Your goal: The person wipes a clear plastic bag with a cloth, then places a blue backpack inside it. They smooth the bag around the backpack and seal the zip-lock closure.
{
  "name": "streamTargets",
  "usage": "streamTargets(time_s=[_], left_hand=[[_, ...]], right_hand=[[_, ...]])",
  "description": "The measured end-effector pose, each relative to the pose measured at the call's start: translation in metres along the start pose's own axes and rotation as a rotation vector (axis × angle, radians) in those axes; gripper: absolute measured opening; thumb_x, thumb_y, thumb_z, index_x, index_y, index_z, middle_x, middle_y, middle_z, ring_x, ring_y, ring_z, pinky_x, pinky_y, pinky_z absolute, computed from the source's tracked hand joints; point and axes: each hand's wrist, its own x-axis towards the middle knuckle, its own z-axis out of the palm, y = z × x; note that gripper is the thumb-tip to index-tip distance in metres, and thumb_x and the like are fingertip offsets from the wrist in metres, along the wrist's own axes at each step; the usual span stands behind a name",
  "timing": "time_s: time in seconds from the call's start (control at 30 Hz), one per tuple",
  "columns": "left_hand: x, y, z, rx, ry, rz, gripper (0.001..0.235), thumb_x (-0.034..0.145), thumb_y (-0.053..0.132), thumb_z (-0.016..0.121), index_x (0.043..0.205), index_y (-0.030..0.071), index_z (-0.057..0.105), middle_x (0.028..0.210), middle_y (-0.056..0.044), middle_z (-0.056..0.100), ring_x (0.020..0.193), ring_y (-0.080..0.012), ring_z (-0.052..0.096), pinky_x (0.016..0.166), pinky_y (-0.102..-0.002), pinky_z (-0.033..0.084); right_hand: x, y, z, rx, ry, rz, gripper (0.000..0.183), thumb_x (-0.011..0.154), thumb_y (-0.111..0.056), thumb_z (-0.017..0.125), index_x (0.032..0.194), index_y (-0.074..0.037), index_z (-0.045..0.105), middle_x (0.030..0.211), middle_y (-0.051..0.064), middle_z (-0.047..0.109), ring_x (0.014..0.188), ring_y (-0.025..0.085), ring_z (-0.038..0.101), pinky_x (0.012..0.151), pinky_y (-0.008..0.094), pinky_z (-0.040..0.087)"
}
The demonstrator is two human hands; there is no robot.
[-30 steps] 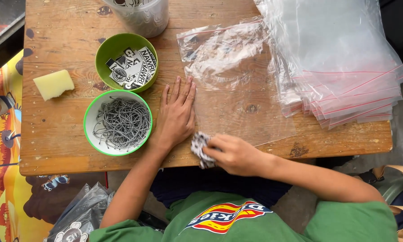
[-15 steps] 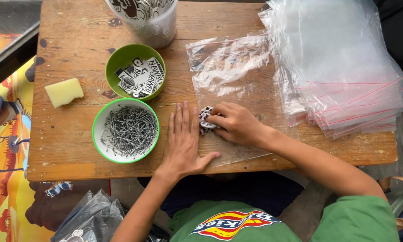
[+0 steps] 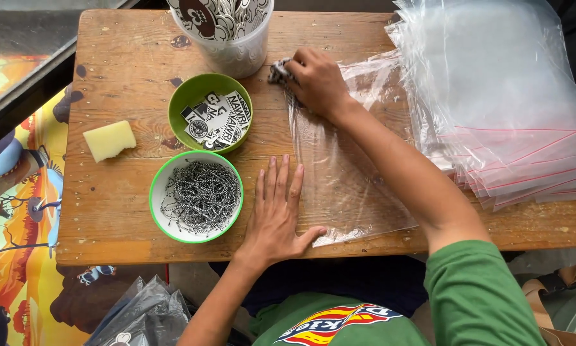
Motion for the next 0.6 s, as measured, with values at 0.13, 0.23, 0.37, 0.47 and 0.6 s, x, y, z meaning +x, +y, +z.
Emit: streamTargets(time_s=[0.13, 0.23, 0.37, 0.47, 0.6], left_hand=[[-0.002, -0.001, 0.0, -0.05, 0.011, -0.011, 0.117, 0.084, 0.077, 0.058, 0.16, 0.004, 0.008, 0.166, -0.028, 0.007, 0.155, -0.0441, 0.005, 0.126, -0.055, 0.006], [-0.003, -0.001, -0.001, -0.081, 0.025, -0.014, 0.117, 0.084, 0.075, 0.06, 0.16, 0.003, 0.008, 0.166, -0.028, 0.008, 0.156, -0.0441, 0.006, 0.127, -0.054, 0.006], [-0.002, -0.001, 0.0, -0.123, 0.055, -0.024, 0.105, 0.092, 0.064, 0.057, 0.16, 0.002, 0.006, 0.166, -0.027, 0.007, 0.156, -0.0449, 0.007, 0.128, -0.055, 0.008], [-0.001, 0.001, 0.006, -0.049, 0.077, -0.025, 0.105, 0.091, 0.066, 0.057, 0.156, -0.004, 0.012, 0.16, -0.033, 0.019, 0.153, -0.0478, 0.012, 0.127, -0.056, 0.011], [0.002, 0.002, 0.002, -0.047, 0.064, -0.02, 0.11, 0.089, 0.067, 0.061, 0.157, -0.002, 0.008, 0.164, -0.031, 0.009, 0.155, -0.0468, 0.009, 0.127, -0.056, 0.011]], right_hand=[[0.009, 0.012, 0.007, -0.145, -0.016, 0.076, 0.016, 0.099, -0.013, 0.07, 0.087, -0.003, 0.066, 0.085, 0.009, 0.064, 0.069, 0.02, 0.058, 0.057, 0.031, 0.054], [0.005, -0.01, -0.021, -0.08, -0.033, 0.122, 0.014, 0.099, -0.01, 0.068, 0.091, 0.001, 0.064, 0.086, 0.012, 0.062, 0.065, 0.019, 0.054, 0.052, 0.029, 0.051], [-0.025, -0.082, -0.097, 0.147, -0.122, 0.062, 0.014, 0.099, -0.006, 0.066, 0.09, 0.004, 0.062, 0.077, 0.014, 0.057, 0.062, 0.023, 0.051, 0.05, 0.032, 0.046], [-0.064, -0.123, -0.124, 0.23, -0.257, -0.045, 0.009, 0.085, 0.011, 0.062, 0.087, 0.002, 0.061, 0.074, 0.011, 0.057, 0.062, 0.021, 0.051, 0.052, 0.03, 0.047], [-0.09, -0.106, -0.105, 0.104, -0.252, -0.112, 0.017, 0.092, -0.012, 0.07, 0.102, -0.002, 0.061, 0.094, 0.014, 0.061, 0.078, 0.026, 0.061, 0.062, 0.037, 0.052]])
